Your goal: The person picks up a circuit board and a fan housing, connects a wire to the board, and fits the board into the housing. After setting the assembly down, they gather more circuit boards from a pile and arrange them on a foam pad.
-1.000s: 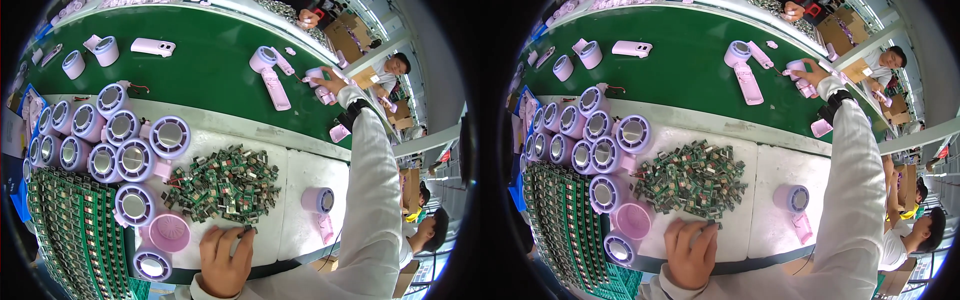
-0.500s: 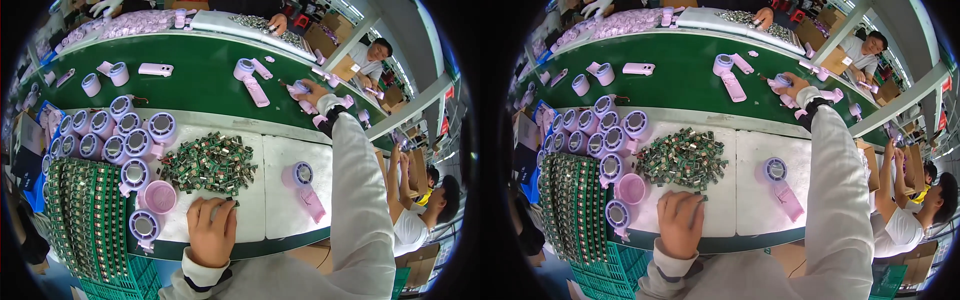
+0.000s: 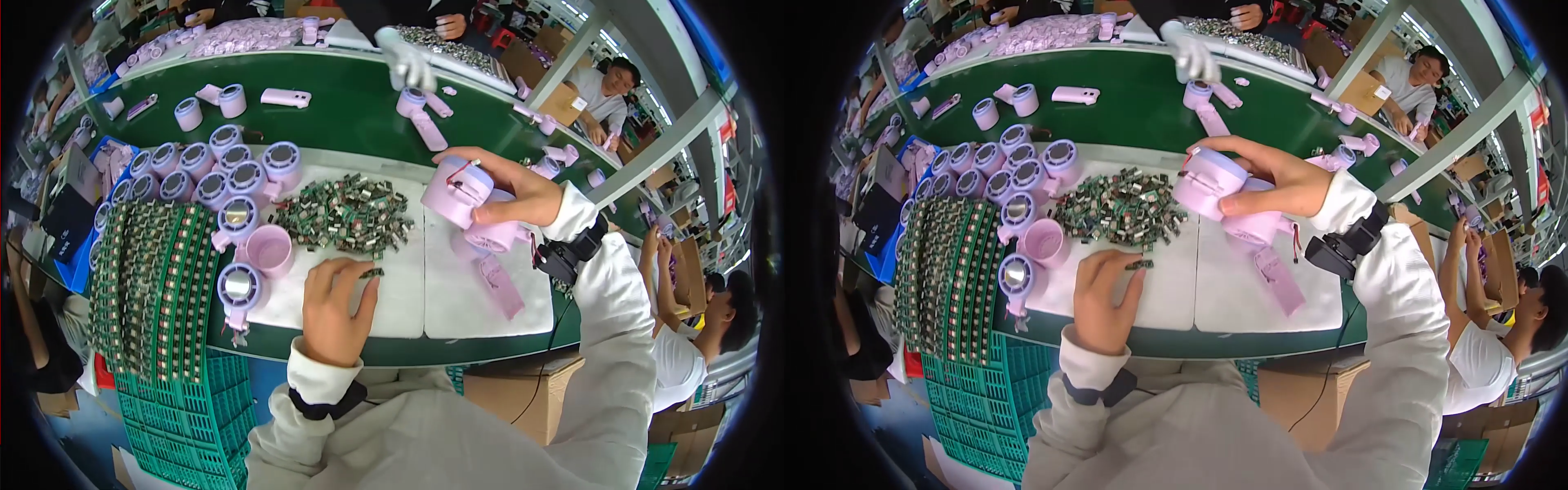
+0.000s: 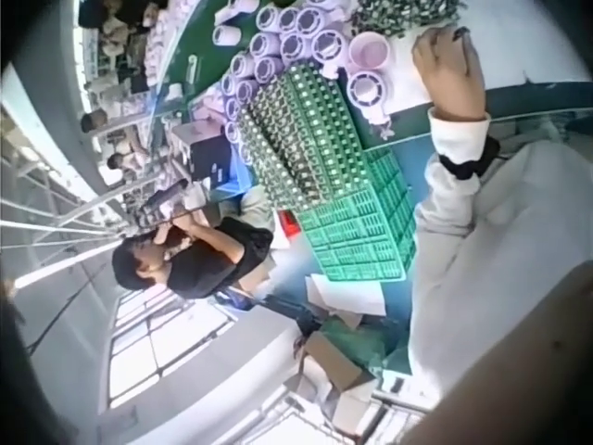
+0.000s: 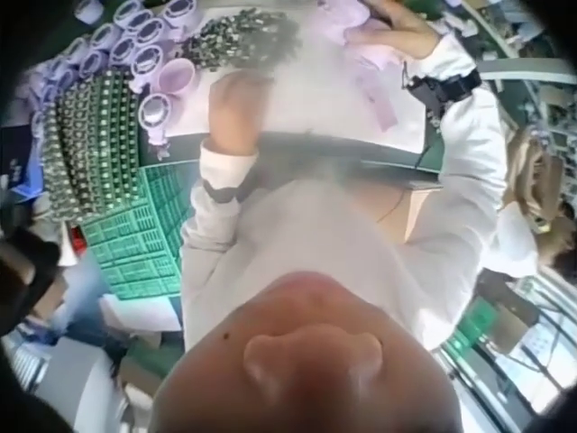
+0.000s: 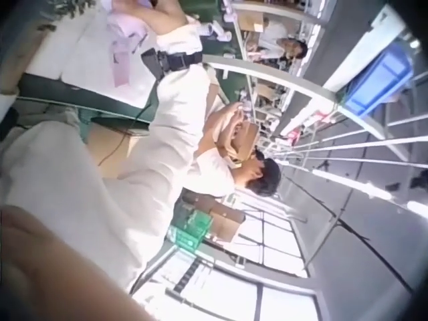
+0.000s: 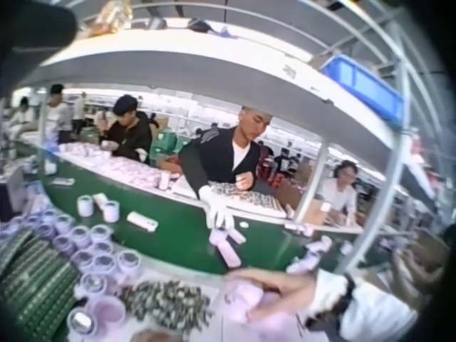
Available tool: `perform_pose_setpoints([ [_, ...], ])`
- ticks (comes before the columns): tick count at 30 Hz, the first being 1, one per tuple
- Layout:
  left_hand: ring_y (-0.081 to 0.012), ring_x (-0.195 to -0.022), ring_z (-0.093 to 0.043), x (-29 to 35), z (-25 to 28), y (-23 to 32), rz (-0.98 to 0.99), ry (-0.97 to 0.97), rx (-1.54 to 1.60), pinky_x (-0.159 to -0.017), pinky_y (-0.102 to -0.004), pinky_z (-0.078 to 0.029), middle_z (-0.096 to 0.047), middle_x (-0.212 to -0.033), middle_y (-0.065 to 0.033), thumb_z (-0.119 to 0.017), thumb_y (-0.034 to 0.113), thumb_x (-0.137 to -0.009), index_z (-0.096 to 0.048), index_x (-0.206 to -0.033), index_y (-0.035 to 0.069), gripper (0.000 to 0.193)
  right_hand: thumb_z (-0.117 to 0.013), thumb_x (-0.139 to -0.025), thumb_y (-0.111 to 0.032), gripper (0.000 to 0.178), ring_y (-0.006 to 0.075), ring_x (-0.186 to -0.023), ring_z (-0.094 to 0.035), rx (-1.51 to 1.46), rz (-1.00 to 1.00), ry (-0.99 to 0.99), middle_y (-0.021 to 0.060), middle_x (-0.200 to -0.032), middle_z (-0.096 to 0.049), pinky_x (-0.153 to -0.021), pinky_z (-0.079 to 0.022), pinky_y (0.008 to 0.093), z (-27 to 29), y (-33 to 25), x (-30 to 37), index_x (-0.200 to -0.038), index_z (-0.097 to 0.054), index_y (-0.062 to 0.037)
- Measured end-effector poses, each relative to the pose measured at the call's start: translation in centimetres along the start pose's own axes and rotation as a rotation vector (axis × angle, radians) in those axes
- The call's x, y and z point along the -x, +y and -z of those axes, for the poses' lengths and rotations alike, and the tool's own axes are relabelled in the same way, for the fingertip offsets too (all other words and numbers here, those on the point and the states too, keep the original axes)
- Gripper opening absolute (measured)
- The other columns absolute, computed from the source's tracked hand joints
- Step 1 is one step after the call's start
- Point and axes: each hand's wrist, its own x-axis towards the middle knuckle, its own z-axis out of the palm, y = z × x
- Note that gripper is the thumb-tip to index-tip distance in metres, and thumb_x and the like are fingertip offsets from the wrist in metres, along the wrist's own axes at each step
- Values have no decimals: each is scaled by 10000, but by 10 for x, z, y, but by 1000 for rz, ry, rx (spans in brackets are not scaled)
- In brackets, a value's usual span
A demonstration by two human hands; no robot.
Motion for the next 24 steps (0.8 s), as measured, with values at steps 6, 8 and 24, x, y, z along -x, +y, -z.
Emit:
perform_pose_setpoints([
  [6,-312,-945,-639,-3,5,7,-51,87,82,-836,-397,-519,-674,-1059,-126,-788,41,-845,-719,-1116,45,280,-835,-849,-283,950,193,-1295,-490,-10,55,-132,104,-1439,-514,-1116,-381,355,-34,-15,15,-1604,-303,-58],
  [8,-279,-900,-653,-5,10,15,-29,139,205,-803,-372,-527,-685,-1040,-125,-796,33,-848,-721,-1151,42,312,-838,-845,-281,952,192,-1286,-496,-7,56,-137,105,-1435,-516,-1108,-389,357,-41,-18,18,-1602,-305,-59],
  [24,-183,-813,-632,-21,48,66,-267,-18,487,-725,-299,-518,-669,-1027,-107,-811,-29,-831,-719,-1235,15,417,-833,-840,-133,894,192,-1136,-617,11,97,-254,134,-1328,-616,-966,-512,358,-67,-25,29,-1578,-337,-37],
])
